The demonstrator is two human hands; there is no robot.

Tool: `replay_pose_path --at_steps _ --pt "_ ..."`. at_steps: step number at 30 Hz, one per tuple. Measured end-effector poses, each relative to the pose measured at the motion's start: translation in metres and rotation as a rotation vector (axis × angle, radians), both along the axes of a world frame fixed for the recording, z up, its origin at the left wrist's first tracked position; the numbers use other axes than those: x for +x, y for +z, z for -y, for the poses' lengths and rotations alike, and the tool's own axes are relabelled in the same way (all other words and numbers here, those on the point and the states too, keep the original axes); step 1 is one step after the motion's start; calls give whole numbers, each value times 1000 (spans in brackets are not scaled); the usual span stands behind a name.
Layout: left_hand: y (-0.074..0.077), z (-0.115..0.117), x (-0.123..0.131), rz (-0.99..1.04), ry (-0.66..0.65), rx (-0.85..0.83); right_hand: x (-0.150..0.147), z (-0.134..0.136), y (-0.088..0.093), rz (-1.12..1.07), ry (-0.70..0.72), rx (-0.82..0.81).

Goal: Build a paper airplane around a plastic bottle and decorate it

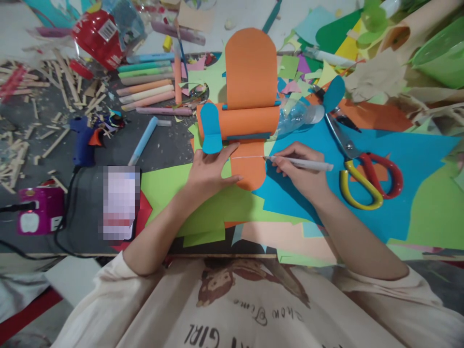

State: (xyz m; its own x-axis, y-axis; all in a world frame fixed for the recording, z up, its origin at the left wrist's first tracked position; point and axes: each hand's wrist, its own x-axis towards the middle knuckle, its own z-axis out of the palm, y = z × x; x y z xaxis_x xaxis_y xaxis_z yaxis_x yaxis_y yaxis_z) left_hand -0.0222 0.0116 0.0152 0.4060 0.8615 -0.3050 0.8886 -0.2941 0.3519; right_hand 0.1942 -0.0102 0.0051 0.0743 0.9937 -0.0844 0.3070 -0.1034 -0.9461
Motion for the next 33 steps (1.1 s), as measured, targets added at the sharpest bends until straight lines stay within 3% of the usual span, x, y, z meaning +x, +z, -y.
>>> replay_pose_path --at_steps 15,24,33 --pt "2 0 2 -10 22 -56 -3 7 -1 141 72 92" --pt "-2 1 -1 11 -3 -4 -3 9 -1 183 131 158" --pt "0 1 -2 -9 -23 -11 -5 10 -4 234 174 328"
